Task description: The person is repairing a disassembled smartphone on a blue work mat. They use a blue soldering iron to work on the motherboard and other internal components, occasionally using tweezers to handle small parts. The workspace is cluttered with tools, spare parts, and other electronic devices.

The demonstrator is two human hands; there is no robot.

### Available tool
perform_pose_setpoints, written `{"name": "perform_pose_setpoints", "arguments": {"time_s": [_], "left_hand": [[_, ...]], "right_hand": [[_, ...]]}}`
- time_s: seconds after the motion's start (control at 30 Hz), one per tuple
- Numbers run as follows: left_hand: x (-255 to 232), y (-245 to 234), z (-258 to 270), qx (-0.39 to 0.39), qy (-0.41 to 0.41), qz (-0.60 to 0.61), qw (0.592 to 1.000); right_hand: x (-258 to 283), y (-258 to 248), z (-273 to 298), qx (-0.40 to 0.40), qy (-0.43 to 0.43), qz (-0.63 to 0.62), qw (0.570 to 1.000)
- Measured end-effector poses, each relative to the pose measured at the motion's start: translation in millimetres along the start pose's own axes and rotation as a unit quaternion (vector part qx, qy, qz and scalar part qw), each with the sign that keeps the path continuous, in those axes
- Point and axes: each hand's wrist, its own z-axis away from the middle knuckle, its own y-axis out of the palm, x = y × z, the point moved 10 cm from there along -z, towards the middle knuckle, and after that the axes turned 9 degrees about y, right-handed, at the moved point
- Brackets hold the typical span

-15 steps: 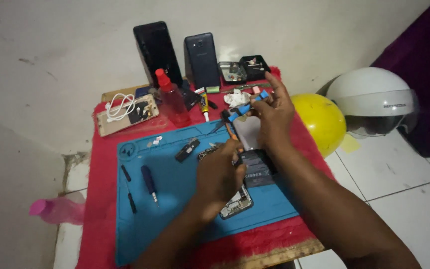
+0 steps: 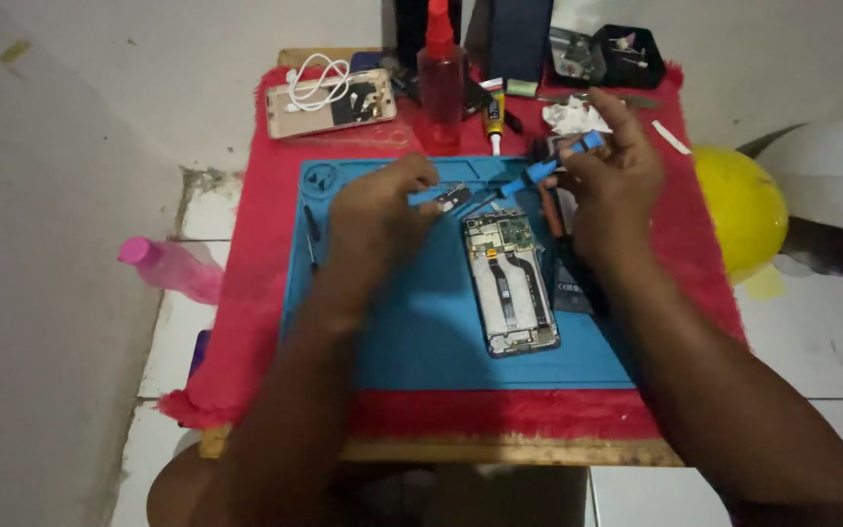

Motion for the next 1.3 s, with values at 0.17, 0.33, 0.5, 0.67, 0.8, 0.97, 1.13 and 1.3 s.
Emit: {"name": "perform_pose_setpoints", "arguments": {"time_s": [0.17,0.33,0.5,0.67,0.8,0.97,1.13,1.3], "left_hand": [[12.7,0.5,4.6,0.048,-0.035,-0.028,0.998],[-5.0,6.8,7.5,0.11,-0.054,-0.011,0.992],[-13.1,23.4,4.3,0.005,0.069,-0.057,0.996],[-16.9,20.5,1.1,0.085,-0.011,-0.074,0.994],[-8.9,17.4,1.8,-0.044,0.028,-0.157,0.986],[-52.8,-7.7,-1.0,-0.116,0.086,-0.112,0.983],[-51.7,30.3,-12.9,-0.072,0.067,-0.131,0.986],[-70.0,7.4,-13.6,-0.056,0.09,-0.062,0.992]], "right_hand": [[12.5,16.4,19.5,0.034,-0.025,0.067,0.997],[17.7,20.9,23.9,0.038,-0.057,0.107,0.992],[1.4,11.6,9.2,0.056,-0.063,0.005,0.996],[15.9,7.0,14.2,0.007,-0.036,0.055,0.998],[19.1,-3.6,8.5,-0.02,-0.028,0.019,0.999],[26.0,-30.6,-1.1,-0.062,-0.06,-0.033,0.996],[33.8,-41.2,-2.1,-0.089,-0.082,-0.035,0.992],[29.2,-38.8,-2.5,-0.09,-0.064,-0.015,0.994]]}}
